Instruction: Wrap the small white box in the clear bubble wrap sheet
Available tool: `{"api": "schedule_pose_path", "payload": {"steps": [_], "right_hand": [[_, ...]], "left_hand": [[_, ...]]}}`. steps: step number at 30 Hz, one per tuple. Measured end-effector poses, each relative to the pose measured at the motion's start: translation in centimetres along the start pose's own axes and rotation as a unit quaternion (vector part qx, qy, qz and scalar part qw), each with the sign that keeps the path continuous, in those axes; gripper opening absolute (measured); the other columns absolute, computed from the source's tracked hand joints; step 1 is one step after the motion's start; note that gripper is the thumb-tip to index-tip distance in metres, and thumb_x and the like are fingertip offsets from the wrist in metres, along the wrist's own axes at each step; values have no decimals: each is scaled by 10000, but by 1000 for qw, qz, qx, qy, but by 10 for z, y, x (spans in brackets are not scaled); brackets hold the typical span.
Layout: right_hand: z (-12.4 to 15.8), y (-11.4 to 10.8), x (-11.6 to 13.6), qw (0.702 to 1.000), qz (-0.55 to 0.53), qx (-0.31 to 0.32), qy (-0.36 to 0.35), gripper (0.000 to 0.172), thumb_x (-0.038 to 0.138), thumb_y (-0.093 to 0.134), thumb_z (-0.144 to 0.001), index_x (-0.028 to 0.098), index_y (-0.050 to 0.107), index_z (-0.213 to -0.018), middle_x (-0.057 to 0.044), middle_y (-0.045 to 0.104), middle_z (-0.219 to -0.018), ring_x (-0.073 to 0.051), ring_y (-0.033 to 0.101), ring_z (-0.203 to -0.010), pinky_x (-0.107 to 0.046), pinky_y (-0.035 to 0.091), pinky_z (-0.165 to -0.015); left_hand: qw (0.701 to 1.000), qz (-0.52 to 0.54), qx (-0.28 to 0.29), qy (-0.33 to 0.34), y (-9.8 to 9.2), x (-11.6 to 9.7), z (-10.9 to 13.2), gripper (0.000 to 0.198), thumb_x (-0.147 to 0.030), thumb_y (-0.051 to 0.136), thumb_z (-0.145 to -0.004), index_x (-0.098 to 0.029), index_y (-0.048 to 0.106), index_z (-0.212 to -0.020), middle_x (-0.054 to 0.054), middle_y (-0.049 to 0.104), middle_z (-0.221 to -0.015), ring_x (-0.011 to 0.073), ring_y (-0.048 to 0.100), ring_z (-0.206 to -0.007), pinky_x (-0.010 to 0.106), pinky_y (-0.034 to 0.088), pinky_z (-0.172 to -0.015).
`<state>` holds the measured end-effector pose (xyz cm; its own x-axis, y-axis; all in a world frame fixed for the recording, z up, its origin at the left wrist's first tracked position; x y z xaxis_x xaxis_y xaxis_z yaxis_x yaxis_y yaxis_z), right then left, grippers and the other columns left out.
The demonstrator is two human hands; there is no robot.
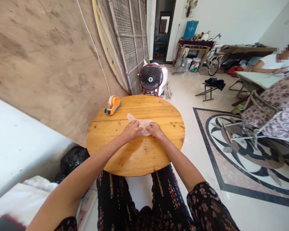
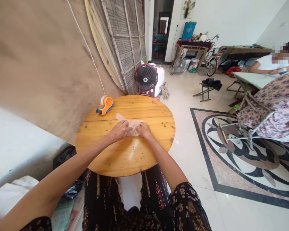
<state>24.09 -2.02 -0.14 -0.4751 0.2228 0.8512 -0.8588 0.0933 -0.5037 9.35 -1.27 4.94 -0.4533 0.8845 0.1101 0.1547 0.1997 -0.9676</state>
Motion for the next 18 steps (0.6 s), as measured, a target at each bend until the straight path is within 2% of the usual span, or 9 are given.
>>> {"api": "schedule_pose_path", "payload": {"steps": [4, 10, 18], "right_hand": [[-2, 1, 2, 1000, -4, -5, 6, 122, 228, 631, -719, 190, 530, -661, 53, 477, -484, -99, 480, -472, -197, 372, -458], [1, 8, 9, 997, -64, 2, 35, 28, 204, 572, -757, 179, 571, -745, 30, 562, -528, -106, 515, -419, -202, 402, -400], [3, 17, 19, 989, -142, 8, 41, 109, 207, 572, -789, 178, 527, -694, 30, 575, -462, -94, 539, -398, -161, 407, -380]], "left_hand": [[1000, 1, -1, -6, -1, -1, 1, 221, -125, 513, -829, -188, 701, -926, 103, 515, -919, 231, 468, -887, 358, 401, -774], [1000, -13, 2, 3, 0, -2, 0, 210, -130, 512, -838, -185, 697, -921, 99, 519, -895, 229, 461, -891, 351, 403, -765], [1000, -11, -6, 3, 3, 1, -1, 203, -124, 530, -810, -178, 692, -921, 105, 544, -912, 232, 463, -908, 360, 405, -783]]}}
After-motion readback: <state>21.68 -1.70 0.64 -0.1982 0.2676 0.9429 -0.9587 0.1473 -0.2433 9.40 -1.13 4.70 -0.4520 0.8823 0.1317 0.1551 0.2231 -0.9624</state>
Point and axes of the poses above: each hand's wrist, its own z-axis away from the middle knuckle, its own y-axis out of the palm, x = y × z, the point moved 6 cm from there along -z, towards the middle knuckle
